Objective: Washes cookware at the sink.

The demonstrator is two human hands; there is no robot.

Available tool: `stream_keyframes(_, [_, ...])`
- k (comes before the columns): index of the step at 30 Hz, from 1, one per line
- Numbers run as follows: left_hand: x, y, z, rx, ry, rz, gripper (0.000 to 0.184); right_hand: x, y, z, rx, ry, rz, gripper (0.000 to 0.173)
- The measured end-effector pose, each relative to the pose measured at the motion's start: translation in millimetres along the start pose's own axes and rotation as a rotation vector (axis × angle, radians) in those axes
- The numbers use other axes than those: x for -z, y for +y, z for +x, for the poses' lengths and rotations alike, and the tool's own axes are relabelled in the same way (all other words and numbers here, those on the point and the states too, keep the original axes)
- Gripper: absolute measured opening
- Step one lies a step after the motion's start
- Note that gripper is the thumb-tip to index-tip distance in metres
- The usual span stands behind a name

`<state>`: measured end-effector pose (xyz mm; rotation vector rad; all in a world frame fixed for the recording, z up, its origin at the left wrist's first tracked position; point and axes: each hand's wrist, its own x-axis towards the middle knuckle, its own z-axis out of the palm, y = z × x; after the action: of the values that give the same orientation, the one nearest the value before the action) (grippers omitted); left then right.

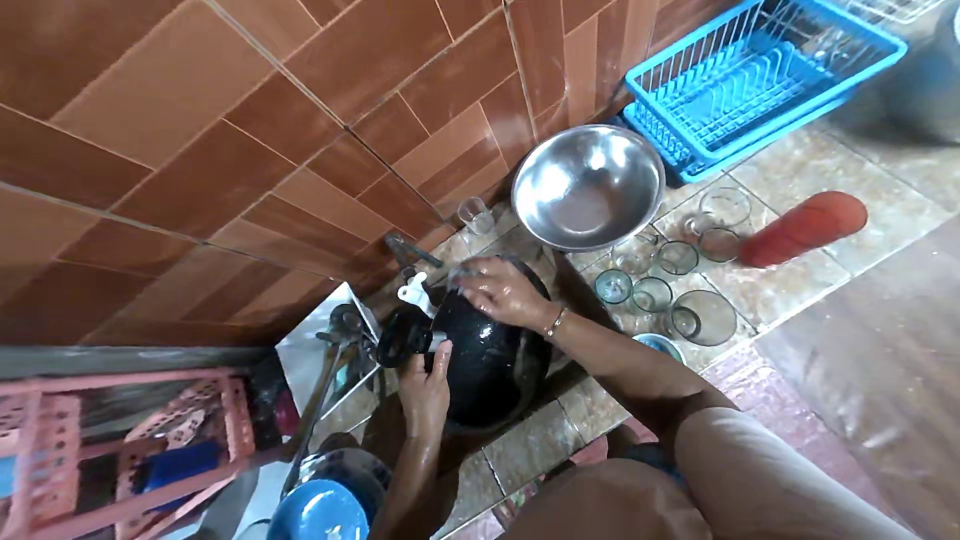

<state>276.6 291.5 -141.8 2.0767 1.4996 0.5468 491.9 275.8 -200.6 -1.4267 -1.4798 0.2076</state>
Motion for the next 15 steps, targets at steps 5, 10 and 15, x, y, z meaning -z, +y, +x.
stream_keyframes(5, [2, -13, 1, 0.103, 0.028, -0.125, 0.041, -11, 78, -57, -0.862, 0.115, 0.504, 0.043])
stream_keyframes(10, [6, -2, 11, 0.15, -0.077, -0.265, 0.041, -60, 75, -134, -1.399, 0.43, 0.86, 0.045])
stream_keyframes(15, [-1, 31, 31, 0.2, -0.261, -0.415, 0.049, -85, 29, -167, -1.557, 0.741, 1.005, 0.043])
